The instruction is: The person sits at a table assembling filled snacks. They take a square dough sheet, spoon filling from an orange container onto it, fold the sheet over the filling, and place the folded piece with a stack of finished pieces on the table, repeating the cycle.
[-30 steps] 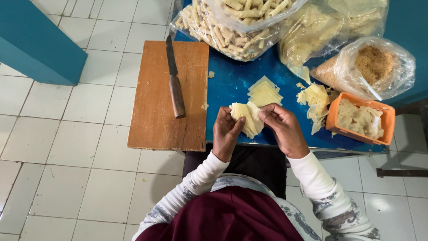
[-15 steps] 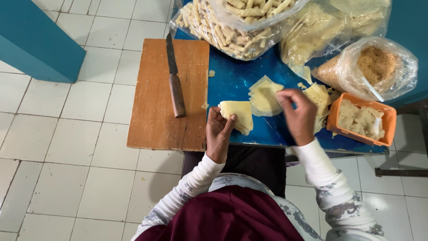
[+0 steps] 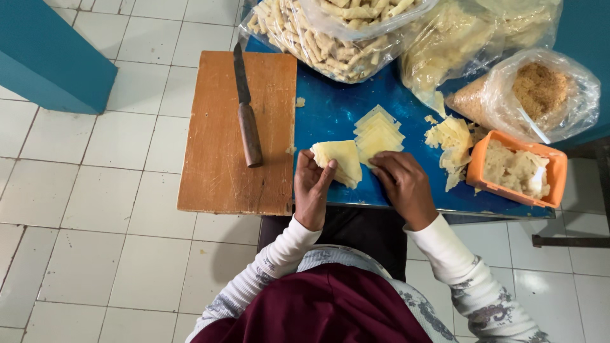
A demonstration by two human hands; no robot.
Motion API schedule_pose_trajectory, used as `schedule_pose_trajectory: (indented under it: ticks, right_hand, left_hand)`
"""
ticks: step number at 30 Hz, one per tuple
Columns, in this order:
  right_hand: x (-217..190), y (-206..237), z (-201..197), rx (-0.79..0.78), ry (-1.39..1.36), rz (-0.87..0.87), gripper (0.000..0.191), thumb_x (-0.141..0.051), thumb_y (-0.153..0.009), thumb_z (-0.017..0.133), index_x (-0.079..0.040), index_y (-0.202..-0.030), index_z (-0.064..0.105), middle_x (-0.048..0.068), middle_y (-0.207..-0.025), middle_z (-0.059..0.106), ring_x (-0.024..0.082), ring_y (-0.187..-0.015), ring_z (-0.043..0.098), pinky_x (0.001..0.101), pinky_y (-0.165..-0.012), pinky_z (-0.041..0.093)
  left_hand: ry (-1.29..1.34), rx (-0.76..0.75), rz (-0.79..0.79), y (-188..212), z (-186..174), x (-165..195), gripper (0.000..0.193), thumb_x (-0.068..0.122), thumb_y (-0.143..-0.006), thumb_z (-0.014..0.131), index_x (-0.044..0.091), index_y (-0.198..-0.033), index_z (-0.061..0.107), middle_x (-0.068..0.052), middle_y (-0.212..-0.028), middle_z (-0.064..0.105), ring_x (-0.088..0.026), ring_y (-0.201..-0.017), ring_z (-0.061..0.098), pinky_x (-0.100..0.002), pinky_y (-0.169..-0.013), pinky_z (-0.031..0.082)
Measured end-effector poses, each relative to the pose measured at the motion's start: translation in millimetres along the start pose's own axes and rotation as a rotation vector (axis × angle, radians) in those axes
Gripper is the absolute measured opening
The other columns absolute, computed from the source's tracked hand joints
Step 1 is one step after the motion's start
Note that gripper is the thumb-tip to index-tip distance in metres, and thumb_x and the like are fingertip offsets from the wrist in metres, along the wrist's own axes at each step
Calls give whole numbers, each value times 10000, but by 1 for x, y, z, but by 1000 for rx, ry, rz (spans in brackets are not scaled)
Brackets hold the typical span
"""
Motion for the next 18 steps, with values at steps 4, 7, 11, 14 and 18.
schedule_pose_trajectory:
  ticks: [4,7,11,14,18]
  right_hand:
    - [-9,-8,-13,-56,-263,111,225,-87,-887,793,-49,-1104,748,85,-1118,732,217,-966,709,315,-811,556]
    - [-25,-9,-7,-48,-335,123,269,-120,-844,818,-28,-1074,714,91,-1045,701,191,-885,680,293,-756,534]
    - [-16,-4,8,-42,-407,221,140,-130,-933,749,-30,-1008,687,35,-953,685,104,-824,676,252,-735,544]
    - [24,8,23,-196,-681,528,128,-157,-990,702,-33,-1022,699,-8,-905,696,67,-825,617,223,-733,504]
    - [60,15,34,-146,-1240,682,147,-120,-1010,713,-14,-1105,674,-14,-993,662,62,-921,582,219,-835,468]
  left_hand:
    - [-3,-34,-11,0,5,-5,245,78,-1010,674,61,-1111,452,-64,-1088,655,-113,-997,644,-279,-877,545]
    - [8,-52,-34,0,9,-11,226,62,-1004,675,55,-1101,472,-64,-1088,656,-119,-1010,662,-276,-880,545]
    - [11,-95,-49,0,10,-15,226,77,-1002,694,45,-1110,498,-59,-1086,667,-110,-998,659,-267,-874,539]
    - [-6,-88,-58,1,5,-16,219,96,-1007,699,41,-1116,517,-52,-1061,668,-100,-973,646,-260,-862,534]
    - [-27,-69,-77,2,1,-19,209,141,-1017,681,46,-1108,519,-42,-1040,666,-94,-959,637,-256,-856,528]
Point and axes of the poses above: each hand's wrist, its own y-axis away from the middle knuckle, its own z-axis out of the palm, x = y × z, the point moved 5 cm from there along -y, towards the middle knuckle
